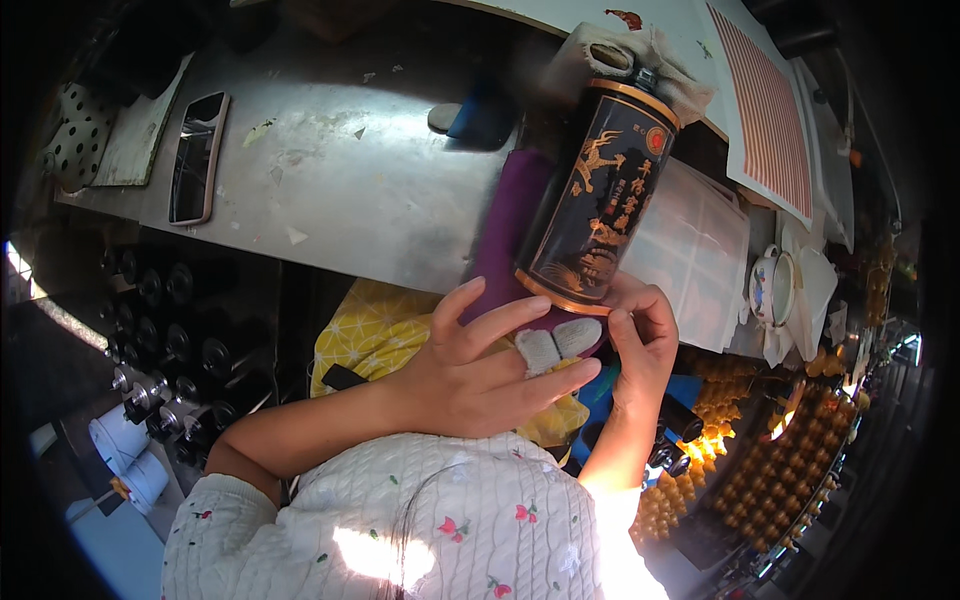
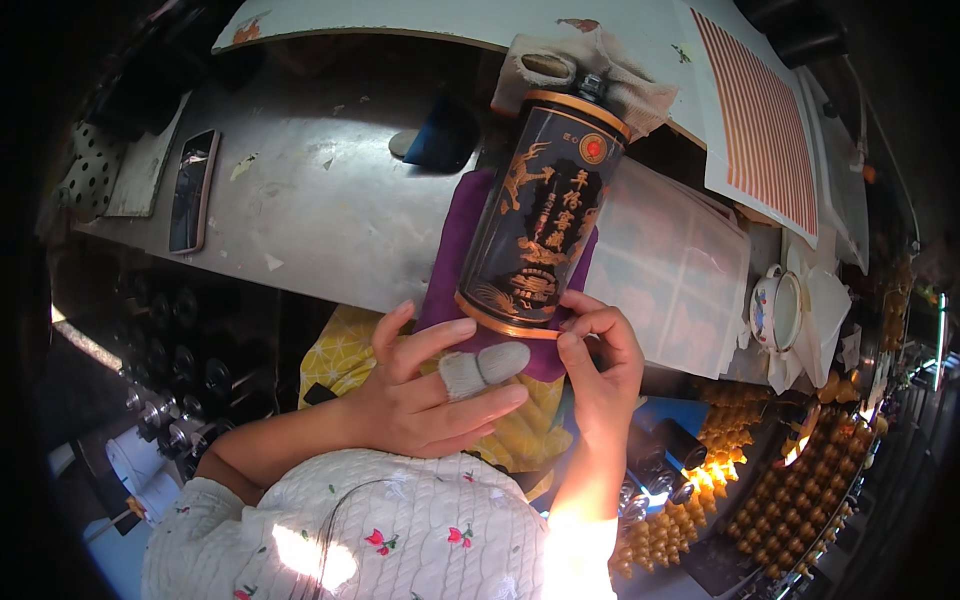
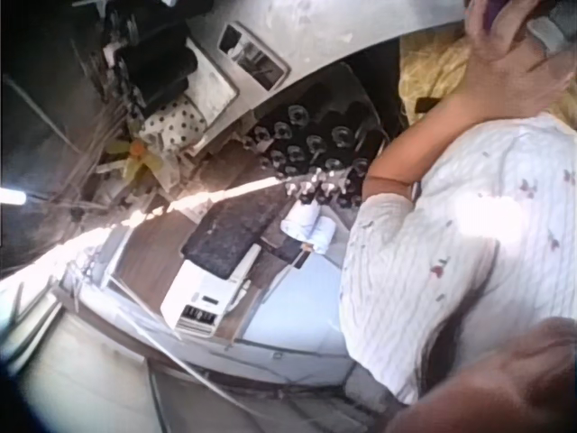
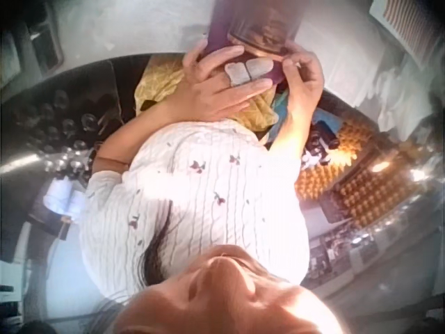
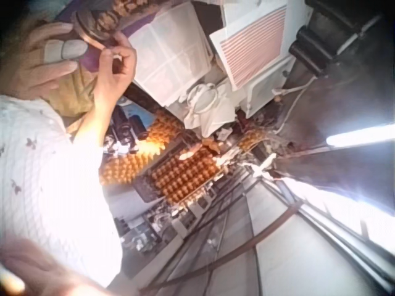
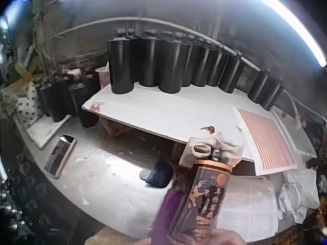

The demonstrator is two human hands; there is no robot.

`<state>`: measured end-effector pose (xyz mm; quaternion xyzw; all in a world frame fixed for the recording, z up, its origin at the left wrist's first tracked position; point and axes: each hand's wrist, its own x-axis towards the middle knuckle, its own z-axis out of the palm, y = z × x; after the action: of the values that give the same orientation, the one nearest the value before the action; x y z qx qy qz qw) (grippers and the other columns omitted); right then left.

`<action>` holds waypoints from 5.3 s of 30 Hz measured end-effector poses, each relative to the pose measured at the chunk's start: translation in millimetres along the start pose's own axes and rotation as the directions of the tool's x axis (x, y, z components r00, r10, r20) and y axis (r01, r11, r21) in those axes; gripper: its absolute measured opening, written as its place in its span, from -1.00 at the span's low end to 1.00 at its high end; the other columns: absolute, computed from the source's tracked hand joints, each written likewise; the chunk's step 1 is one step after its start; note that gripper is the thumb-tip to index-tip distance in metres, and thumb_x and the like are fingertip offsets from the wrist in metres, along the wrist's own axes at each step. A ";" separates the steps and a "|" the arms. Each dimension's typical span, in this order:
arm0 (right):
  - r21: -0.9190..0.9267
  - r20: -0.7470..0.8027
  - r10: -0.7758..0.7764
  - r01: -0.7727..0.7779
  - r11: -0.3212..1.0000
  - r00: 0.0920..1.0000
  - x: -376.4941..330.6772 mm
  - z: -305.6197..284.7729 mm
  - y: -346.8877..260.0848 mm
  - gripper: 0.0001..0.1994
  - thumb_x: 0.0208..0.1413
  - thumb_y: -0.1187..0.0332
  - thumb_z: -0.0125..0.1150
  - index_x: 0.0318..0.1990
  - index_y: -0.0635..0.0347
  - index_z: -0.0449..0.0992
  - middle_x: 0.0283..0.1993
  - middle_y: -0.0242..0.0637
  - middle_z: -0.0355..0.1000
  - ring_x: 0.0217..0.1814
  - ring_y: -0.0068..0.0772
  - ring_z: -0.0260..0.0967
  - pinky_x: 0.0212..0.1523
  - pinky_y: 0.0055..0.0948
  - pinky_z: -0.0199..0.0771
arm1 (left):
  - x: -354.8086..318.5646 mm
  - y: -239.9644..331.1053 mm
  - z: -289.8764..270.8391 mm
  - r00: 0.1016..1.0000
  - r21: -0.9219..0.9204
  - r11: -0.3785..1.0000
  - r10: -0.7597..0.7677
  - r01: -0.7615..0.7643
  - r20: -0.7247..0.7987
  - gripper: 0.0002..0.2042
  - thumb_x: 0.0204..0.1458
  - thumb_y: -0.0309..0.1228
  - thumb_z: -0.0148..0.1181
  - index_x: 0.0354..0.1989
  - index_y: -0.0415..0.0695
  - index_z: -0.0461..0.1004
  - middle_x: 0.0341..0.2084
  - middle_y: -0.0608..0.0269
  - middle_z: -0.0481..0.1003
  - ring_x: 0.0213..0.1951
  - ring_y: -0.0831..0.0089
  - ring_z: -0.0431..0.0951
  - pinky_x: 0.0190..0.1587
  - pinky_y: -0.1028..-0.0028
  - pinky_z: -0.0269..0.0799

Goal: The person applies a thin copper strip around the rim of a black cylindrical container, then smooths it with a green plastic tool. The person repeats this process on multiple cylinders, placing each finished unit into a blue tray.

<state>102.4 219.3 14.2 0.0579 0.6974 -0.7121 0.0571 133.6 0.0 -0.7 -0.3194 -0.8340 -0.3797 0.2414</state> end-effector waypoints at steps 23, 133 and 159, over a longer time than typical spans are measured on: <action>-0.016 0.025 0.011 -0.010 1.000 1.000 0.7 -4.4 -1.1 -0.92 0.22 0.49 0.24 -0.26 0.21 0.44 0.14 -0.17 0.47 -0.03 -0.55 0.34 0.08 -0.50 0.32 | -17.9 -11.7 -9.4 0.925 0.077 0.946 -0.325 0.315 0.198 -0.10 -0.06 0.12 0.38 0.37 -0.22 0.28 0.20 0.01 0.20 0.23 -0.11 0.19 0.34 -0.27 -0.19; -0.254 -0.061 0.142 -0.153 0.955 0.988 6.0 28.0 -29.2 -0.61 0.00 0.20 0.51 -0.20 0.12 0.38 -0.10 -0.46 0.39 -0.13 -0.69 0.31 -0.31 -0.72 0.24 | 7.9 -14.6 9.9 0.945 -0.037 0.961 -0.278 0.275 -0.172 -0.55 0.18 -0.22 0.07 0.28 0.13 0.49 -0.30 0.29 0.39 0.36 0.09 0.23 0.44 -0.17 -0.36; -0.222 0.042 0.150 -0.137 0.965 0.988 9.4 19.9 -36.5 -0.92 0.28 0.41 0.11 -0.19 0.18 0.37 -0.09 -0.44 0.34 -0.11 -0.66 0.25 -0.11 -0.63 0.26 | -32.1 -17.0 12.4 0.953 0.024 0.959 -0.285 0.284 0.104 -0.14 -0.13 0.06 0.39 0.41 0.09 0.28 -0.25 0.18 0.31 0.39 -0.11 0.16 0.34 -0.42 -0.41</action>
<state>87.2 200.2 49.0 0.0808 0.7635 -0.6264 0.1346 141.3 -10.1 -36.9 -0.2150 -0.8847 -0.3890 0.1408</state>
